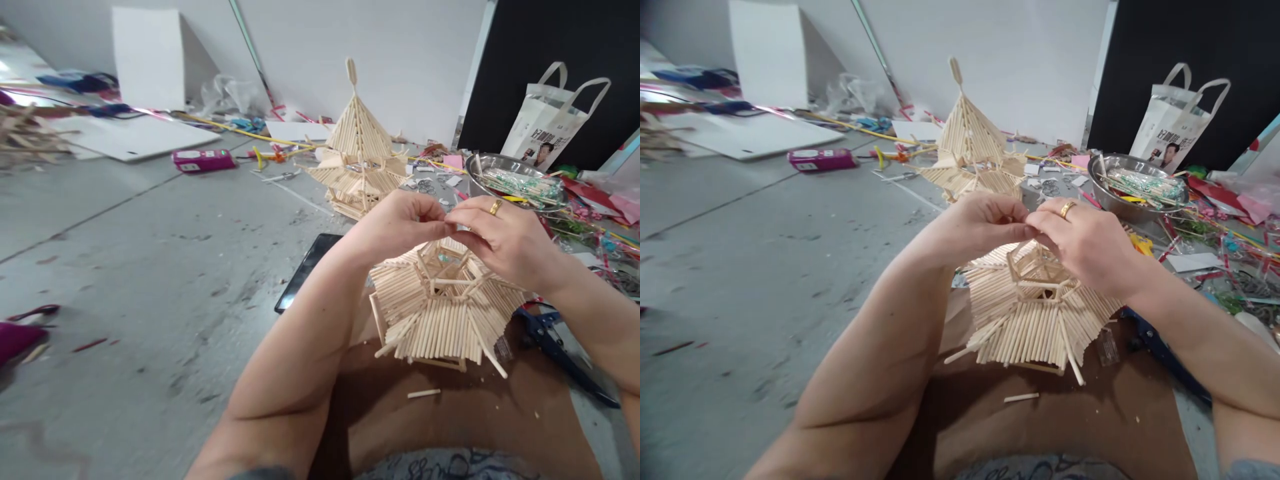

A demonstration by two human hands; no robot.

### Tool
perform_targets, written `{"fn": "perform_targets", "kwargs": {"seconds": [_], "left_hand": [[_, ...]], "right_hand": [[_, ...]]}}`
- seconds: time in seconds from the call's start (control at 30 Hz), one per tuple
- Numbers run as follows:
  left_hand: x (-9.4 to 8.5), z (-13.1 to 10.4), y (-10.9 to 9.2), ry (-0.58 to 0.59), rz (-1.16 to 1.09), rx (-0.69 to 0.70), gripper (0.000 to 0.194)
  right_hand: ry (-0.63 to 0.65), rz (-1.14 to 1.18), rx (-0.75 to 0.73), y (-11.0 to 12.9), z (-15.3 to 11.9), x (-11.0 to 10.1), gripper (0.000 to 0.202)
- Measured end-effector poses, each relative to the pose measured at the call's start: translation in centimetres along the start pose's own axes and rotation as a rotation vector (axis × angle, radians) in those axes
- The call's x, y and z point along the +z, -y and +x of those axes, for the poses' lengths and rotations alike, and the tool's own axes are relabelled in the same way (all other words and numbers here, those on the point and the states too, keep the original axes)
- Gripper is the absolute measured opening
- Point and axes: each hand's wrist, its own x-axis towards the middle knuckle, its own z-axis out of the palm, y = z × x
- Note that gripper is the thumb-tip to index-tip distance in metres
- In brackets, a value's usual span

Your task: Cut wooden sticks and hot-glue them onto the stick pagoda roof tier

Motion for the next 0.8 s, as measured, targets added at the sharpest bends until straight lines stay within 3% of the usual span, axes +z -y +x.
{"fn": "perform_targets", "kwargs": {"seconds": [0.13,0.33,0.43,0.57,0.7,0.8], "left_hand": [[0.1,0.0,0.0,0.01,0.044,-0.009,0.013],[-0.1,-0.2,-0.3,0.068,0.077,0.019,0.016],[-0.5,-0.4,-0.6,0.083,0.083,0.038,0.019],[-1.0,-0.4,-0.4,0.027,0.091,0.036,0.02],[-1.2,-0.2,0.1,-0.077,0.131,-0.073,0.015],[-1.2,-0.1,0.1,-0.086,0.141,-0.128,0.013]], "right_hand": [[0.043,-0.129,-0.031,-0.3,-0.1,0.1,0.023],[0.113,-0.219,0.044,-0.1,-0.2,-0.5,0.026],[0.139,-0.143,0.116,-0.2,-0.4,-0.8,0.028],[0.27,0.02,0.208,-0.4,-0.5,-1.4,0.024],[0.412,0.147,0.253,-0.4,-0.2,-1.8,0.023],[0.493,0.211,0.257,-0.3,0.1,-1.9,0.023]]}}
